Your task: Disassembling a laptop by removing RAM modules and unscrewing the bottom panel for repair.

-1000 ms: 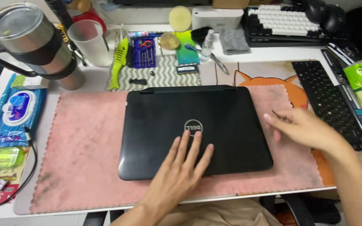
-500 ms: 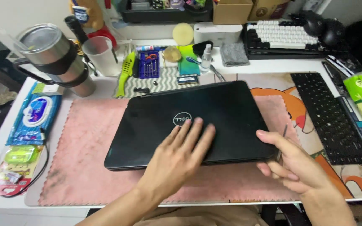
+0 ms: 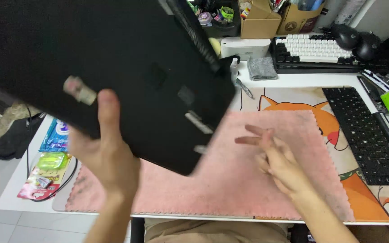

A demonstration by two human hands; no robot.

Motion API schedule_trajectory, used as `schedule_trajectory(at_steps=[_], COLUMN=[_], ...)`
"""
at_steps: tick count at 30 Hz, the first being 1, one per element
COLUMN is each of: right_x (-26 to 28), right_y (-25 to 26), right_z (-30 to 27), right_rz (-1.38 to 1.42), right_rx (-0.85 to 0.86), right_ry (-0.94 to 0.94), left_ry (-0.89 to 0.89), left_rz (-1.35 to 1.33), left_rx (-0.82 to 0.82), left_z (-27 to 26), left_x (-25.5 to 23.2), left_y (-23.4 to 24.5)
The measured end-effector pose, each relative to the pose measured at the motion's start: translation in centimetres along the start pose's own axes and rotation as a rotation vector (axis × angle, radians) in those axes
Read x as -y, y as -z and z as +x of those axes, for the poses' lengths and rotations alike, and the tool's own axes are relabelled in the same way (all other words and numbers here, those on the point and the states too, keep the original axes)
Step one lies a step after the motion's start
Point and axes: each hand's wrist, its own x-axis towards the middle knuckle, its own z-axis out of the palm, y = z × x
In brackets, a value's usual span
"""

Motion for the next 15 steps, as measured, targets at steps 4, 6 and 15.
schedule_trajectory(at_steps=[4,6,15], right_x=[-0.2,1.2,-0.5], right_y=[0.9,0.6,2.8], right_z=[-0.3,-1.4,-0.2], right_rz=[0.075,0.000,0.045], right_rx=[-0.067,-0.164,-0.151], right_ry=[0.411,0.519,0.045], left_ry=[0.714,0.834,1.506], left_rz=[-0.449,-0.479,-0.106], left_rx=[-0.203,-0.149,0.129], left_z=[-5.7,-8.6,-16.1], left_x=[-2.0,-0.9,3.7], left_y=[-1.0,-0.3,2.7])
